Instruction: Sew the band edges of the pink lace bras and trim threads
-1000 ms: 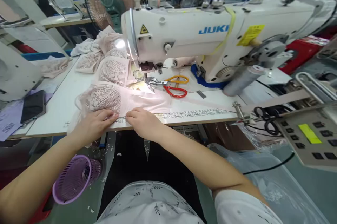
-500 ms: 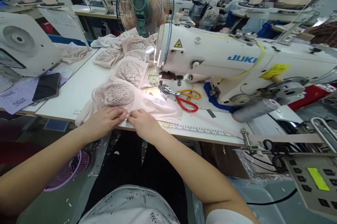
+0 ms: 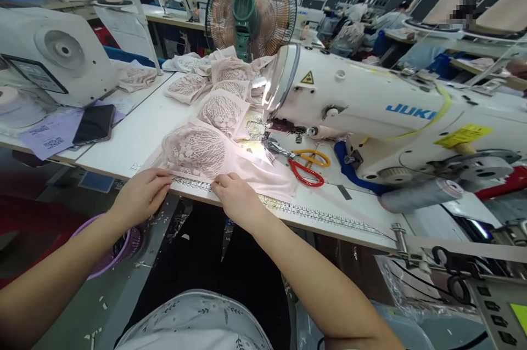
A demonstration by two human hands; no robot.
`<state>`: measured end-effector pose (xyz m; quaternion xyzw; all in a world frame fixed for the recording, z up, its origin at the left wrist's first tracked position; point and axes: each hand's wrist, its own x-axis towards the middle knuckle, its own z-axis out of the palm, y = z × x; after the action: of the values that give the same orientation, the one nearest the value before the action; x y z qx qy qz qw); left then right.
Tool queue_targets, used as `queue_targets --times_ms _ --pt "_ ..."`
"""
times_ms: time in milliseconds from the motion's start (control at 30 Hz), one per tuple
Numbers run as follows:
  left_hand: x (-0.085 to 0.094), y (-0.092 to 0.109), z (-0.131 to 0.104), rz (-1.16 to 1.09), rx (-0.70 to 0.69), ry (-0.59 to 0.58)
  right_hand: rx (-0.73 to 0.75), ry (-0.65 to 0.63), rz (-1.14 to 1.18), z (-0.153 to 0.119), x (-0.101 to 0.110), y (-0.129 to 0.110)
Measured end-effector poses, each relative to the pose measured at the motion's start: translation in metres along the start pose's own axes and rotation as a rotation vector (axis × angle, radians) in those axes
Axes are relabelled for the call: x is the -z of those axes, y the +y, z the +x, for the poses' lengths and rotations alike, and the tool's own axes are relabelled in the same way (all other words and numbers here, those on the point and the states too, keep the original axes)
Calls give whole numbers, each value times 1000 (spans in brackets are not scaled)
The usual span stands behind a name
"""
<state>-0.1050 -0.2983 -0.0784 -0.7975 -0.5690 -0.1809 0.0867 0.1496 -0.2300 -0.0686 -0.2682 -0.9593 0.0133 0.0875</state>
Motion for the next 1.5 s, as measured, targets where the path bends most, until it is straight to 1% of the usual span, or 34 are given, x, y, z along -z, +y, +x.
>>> queue_targets --times_ms 67,133,200,300,433,567,633,700,833,933,1133,1300,1500 --pt "0 -9 3 -118 128 -49 2 15 -5 -1 -1 0" --pt "-2 -16 6 -188 235 -70 3 39 -7 -2 -3 0" --pt "-4 -22 9 -208 296 -68 6 57 -2 -3 -5 0" --pt "-4 -30 15 -237 336 -80 7 62 -2 -3 -5 0" --pt "6 -41 24 -329 297 -153 18 57 -12 -4 -3 -1" --pt "20 -48 27 -420 209 -272 18 64 -33 -4 -3 -2" --pt "23 -47 26 -393 162 -346 20 67 -39 -4 -4 -2" --pt "21 -43 26 -331 138 -380 20 72 -41 -4 -4 -2" --pt "12 -36 31 -260 148 -370 20 81 -42 -4 -5 -2" --pt "9 -37 39 -252 138 -397 8 74 -33 -5 -5 -3" --pt "9 -45 52 -257 168 -449 -2 51 -31 -5 -5 -3" --pt "10 -46 53 -267 184 -467 17 61 -42 -5 -7 -1" --pt "10 -46 53 -276 192 -458 21 78 -38 -6 -6 -2"
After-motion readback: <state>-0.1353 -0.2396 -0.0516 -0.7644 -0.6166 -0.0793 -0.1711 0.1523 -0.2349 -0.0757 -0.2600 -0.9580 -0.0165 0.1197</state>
